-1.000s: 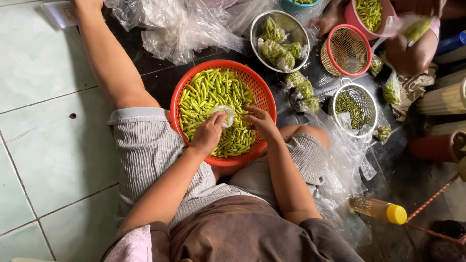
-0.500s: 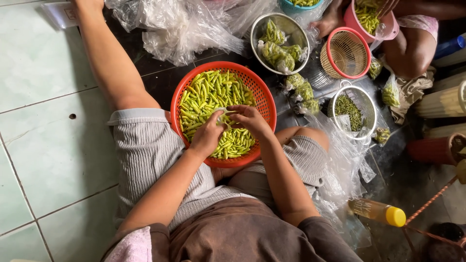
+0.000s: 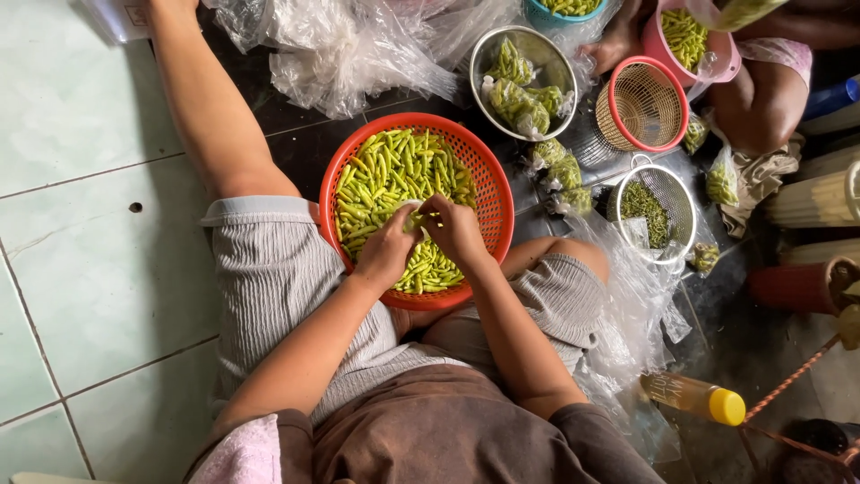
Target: The person sits on the floor and packs green beans from a red basket into small plastic bags. They repeatedly scoop beans, place them into bags, and set the filled bags aside.
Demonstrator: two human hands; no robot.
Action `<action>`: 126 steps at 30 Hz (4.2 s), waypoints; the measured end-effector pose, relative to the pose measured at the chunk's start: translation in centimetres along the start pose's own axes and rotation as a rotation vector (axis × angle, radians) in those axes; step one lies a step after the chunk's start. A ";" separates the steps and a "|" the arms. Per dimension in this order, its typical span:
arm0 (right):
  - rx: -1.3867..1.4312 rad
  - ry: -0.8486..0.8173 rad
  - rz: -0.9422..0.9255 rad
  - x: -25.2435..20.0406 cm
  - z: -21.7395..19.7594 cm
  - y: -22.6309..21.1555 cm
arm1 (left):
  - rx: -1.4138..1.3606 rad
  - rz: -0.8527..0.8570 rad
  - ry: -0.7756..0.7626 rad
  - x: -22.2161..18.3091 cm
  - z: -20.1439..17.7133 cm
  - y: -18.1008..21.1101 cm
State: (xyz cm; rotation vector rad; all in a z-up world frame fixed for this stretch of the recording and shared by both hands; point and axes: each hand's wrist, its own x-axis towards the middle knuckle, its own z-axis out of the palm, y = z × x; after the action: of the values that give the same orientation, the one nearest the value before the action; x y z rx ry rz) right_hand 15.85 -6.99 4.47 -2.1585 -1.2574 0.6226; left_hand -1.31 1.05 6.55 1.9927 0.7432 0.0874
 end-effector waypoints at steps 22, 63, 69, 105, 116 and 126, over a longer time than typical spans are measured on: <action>-0.017 0.212 -0.208 -1.3 0.9 -0.2 | 0.404 0.348 0.193 1.8 4.9 -5.3; -0.409 -0.234 0.038 -2.2 2.6 2.4 | 0.300 0.442 0.428 3.7 5.1 -6.2; -0.436 -0.287 0.094 -0.9 5.3 6.6 | 0.300 0.470 0.442 3.5 5.1 -6.3; 0.998 0.108 0.215 0.0 -2.4 4.1 | 0.310 0.485 0.473 3.8 6.0 -6.2; 0.364 -0.209 0.086 1.0 -3.9 -3.0 | 0.236 0.433 0.332 3.7 6.4 -6.6; 0.091 -0.135 0.032 1.0 -4.2 -3.8 | 0.212 0.386 0.289 3.2 6.1 -6.0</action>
State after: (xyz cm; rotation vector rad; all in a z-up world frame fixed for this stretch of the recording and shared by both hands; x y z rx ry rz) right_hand 16.62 -5.53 10.01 -2.0947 -1.2412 0.8354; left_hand 0.62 0.16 -2.32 2.3370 0.5525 0.5540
